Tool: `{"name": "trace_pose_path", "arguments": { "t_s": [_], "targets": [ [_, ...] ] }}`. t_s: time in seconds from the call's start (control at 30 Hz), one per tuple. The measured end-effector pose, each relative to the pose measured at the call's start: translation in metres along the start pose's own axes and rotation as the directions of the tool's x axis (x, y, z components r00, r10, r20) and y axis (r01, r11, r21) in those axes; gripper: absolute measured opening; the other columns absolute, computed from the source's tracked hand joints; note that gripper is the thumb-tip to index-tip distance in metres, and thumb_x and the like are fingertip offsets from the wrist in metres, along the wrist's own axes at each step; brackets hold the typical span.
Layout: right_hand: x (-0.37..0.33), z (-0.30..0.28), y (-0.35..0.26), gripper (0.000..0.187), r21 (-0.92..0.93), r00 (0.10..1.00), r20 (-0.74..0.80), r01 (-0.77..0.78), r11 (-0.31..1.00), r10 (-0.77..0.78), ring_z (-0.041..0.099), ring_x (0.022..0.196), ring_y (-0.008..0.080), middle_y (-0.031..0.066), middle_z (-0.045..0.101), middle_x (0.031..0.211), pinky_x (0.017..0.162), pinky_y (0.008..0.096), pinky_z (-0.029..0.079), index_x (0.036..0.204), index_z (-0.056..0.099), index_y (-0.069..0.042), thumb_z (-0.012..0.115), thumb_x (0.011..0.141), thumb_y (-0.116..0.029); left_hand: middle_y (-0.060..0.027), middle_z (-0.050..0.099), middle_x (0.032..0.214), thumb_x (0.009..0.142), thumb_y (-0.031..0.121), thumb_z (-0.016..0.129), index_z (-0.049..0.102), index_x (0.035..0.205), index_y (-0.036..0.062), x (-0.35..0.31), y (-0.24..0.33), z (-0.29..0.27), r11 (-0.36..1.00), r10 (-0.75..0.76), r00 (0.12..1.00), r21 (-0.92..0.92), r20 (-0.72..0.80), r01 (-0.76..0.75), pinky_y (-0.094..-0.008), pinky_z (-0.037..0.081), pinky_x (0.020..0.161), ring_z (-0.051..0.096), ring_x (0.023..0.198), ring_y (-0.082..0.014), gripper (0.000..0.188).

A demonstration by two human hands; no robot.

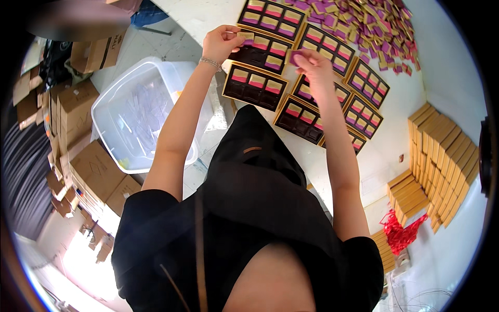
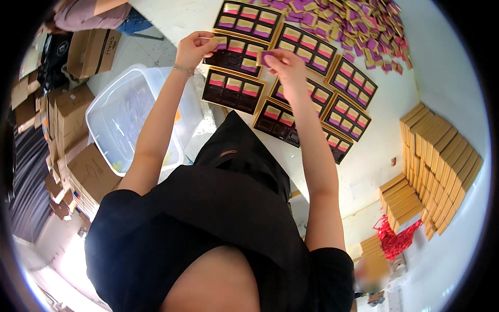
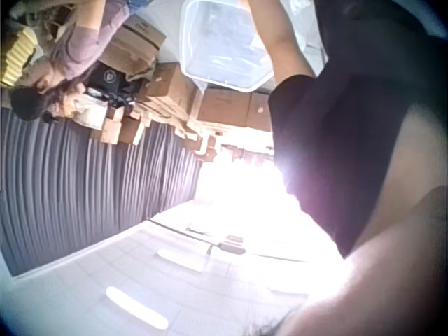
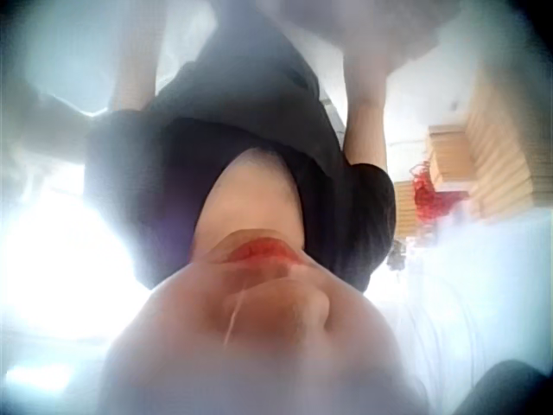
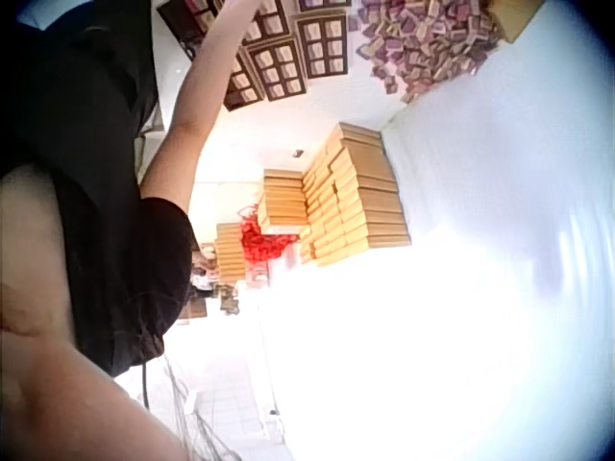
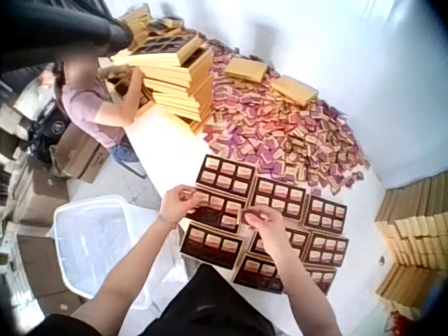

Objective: The person places small colored blocks into the compartments of rectangular trays on a table. The person arranges the trays and continues filling them with blocks from a nearby pile.

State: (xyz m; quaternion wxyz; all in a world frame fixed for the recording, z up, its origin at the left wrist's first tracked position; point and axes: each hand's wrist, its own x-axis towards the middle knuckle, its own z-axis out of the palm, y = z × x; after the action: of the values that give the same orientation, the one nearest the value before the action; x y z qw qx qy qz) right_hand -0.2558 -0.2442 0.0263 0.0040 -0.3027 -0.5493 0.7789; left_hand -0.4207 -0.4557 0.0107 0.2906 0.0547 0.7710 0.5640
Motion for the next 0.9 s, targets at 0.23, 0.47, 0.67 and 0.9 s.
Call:
{"name": "trace_pose_path", "arguments": {
  "t_s": [0.23,0.47,0.67,0.9],
  "targets": [
    [0.008,0.061,0.014,0.018,-0.004,0.996,0.080,-0.032,0.999,0.032,0.063,0.085,0.0126,0.0056,0.067,0.091,0.078,0.0265,0.053,0.104,0.064,0.002,0.063,0.090,-0.009,-0.0039,0.072,0.082,0.080,0.016,0.072,0.072,0.102,0.0076,-0.024,-0.017,-0.020,0.965,0.038,0.992,0.261,-0.118,-0.006,-0.0224,0.051,0.060,0.062,0.065,-0.0066,0.024],
    [-0.002,0.058,0.033,0.014,-0.691,0.879,0.107,0.402,0.601,-0.465,0.061,0.083,0.0228,0.0089,0.064,0.090,0.071,0.0329,0.050,0.093,0.070,-0.002,0.068,0.079,-0.003,-0.0042,0.072,0.081,0.077,0.023,0.074,0.073,0.098,0.0087,-0.018,-0.039,-0.016,0.910,0.096,0.974,0.414,-0.204,-0.003,-0.0281,0.054,0.068,0.067,0.072,-0.0127,0.026],
    [-0.014,0.080,0.030,0.018,-0.734,0.689,0.220,0.583,0.348,-0.691,0.057,0.086,0.0255,0.0078,0.058,0.093,0.071,0.0343,0.050,0.093,0.069,-0.002,0.065,0.077,0.008,-0.0106,0.068,0.100,0.061,0.033,0.085,0.068,0.104,0.0092,-0.016,-0.056,0.003,0.770,0.272,0.888,0.637,-0.371,0.030,-0.0320,0.053,0.080,0.065,0.092,-0.0221,0.052],
    [-0.004,0.078,0.060,0.022,-0.730,0.631,0.219,0.612,0.304,-0.745,0.057,0.088,0.0261,0.0085,0.058,0.095,0.072,0.0329,0.050,0.092,0.067,0.002,0.063,0.073,0.011,-0.0082,0.070,0.094,0.063,0.035,0.086,0.067,0.101,0.0004,-0.008,-0.066,0.000,0.975,-0.090,0.951,0.168,-0.297,0.145,-0.0283,0.053,0.079,0.066,0.083,-0.0155,0.054]
  ]
}}
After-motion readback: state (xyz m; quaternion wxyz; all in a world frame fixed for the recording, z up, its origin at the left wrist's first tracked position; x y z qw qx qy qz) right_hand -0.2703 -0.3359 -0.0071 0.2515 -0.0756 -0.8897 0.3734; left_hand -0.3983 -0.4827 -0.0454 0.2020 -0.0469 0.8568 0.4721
